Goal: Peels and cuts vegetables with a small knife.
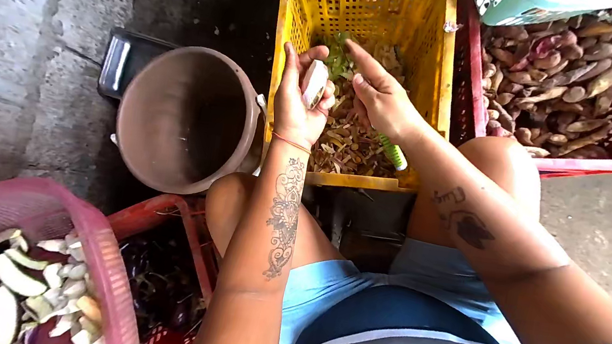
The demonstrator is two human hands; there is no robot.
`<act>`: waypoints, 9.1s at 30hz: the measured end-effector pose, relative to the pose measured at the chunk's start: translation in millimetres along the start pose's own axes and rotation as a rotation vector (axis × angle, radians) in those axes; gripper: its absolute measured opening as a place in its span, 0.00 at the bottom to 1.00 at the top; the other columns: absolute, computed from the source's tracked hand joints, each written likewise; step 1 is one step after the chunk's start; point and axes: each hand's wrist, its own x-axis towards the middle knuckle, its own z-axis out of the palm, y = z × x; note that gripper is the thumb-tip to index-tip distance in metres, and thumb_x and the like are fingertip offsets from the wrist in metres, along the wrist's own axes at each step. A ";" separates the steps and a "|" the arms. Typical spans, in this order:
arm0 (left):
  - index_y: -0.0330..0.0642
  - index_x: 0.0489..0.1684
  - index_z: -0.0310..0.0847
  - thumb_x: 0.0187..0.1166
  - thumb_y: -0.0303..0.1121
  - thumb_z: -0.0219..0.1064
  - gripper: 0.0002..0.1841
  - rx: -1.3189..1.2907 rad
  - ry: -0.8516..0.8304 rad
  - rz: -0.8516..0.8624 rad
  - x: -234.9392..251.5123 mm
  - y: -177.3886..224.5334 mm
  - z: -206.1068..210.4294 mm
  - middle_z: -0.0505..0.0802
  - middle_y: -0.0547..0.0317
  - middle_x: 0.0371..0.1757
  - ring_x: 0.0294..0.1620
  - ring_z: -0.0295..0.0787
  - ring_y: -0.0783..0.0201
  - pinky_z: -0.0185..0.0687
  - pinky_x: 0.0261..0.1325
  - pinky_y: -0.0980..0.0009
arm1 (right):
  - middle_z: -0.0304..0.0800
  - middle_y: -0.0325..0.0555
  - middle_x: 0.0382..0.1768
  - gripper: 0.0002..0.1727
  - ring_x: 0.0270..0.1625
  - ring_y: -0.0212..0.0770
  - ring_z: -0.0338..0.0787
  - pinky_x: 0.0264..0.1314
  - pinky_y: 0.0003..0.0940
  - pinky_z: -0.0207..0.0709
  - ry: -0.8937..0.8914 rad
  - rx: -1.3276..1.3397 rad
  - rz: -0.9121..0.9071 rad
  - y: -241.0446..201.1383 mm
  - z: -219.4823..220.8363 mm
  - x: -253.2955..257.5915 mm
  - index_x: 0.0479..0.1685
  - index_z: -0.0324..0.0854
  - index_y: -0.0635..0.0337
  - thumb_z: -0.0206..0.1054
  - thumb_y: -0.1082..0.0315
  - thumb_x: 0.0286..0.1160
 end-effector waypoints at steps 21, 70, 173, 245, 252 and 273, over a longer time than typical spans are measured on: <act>0.49 0.35 0.74 0.92 0.61 0.23 0.36 -0.184 0.187 -0.032 4.4 1.2 1.0 0.82 0.64 0.22 0.19 0.80 0.71 0.78 0.21 0.78 | 0.95 0.55 0.45 0.34 0.38 0.59 0.93 0.40 0.60 0.82 -0.078 -0.726 -0.437 5.0 22.6 -17.3 0.94 0.56 0.53 0.52 0.59 0.87; 0.48 0.38 0.76 0.91 0.62 0.24 0.36 -0.268 0.097 -0.007 5.4 7.7 -27.1 0.91 0.61 0.30 0.16 0.80 0.74 0.74 0.16 0.82 | 0.77 0.40 0.24 0.22 0.16 0.33 0.77 0.17 0.27 0.76 0.153 0.535 0.641 7.0 20.1 1.6 0.78 0.66 0.50 0.41 0.51 0.97; 0.51 0.58 0.82 0.88 0.33 0.59 0.09 0.216 -0.242 0.197 -27.3 2.8 -8.9 0.93 0.64 0.47 0.33 0.86 0.76 0.83 0.35 0.81 | 0.84 0.40 0.38 0.25 0.21 0.26 0.74 0.22 0.19 0.70 -0.083 0.129 -0.303 -11.1 -5.7 -23.8 0.84 0.64 0.49 0.49 0.65 0.89; 0.48 0.39 0.79 0.95 0.38 0.32 0.25 0.267 -0.047 0.164 -15.9 -11.5 1.9 0.79 0.75 0.15 0.13 0.71 0.80 0.69 0.19 0.84 | 0.91 0.53 0.60 0.27 0.52 0.54 0.93 0.56 0.60 0.83 -0.123 -0.487 -0.400 2.1 -6.0 -10.7 0.89 0.62 0.51 0.50 0.62 0.92; 0.47 0.40 0.80 0.97 0.42 0.28 0.29 0.207 -0.094 0.160 -11.2 -6.2 -3.0 0.83 0.72 0.19 0.15 0.74 0.80 0.72 0.20 0.84 | 0.92 0.53 0.46 0.36 0.44 0.49 0.92 0.51 0.55 0.84 -0.190 -0.440 -0.348 -1.4 -6.6 -13.7 0.97 0.46 0.49 0.53 0.59 0.92; 0.44 0.57 0.82 0.93 0.35 0.33 0.24 0.300 -0.226 0.122 -13.6 -9.6 -9.8 0.81 0.74 0.23 0.17 0.70 0.80 0.67 0.21 0.84 | 0.89 0.41 0.50 0.15 0.41 0.27 0.86 0.46 0.27 0.82 -0.082 -0.166 -0.444 5.5 -5.0 -11.0 0.67 0.76 0.62 0.51 0.67 0.92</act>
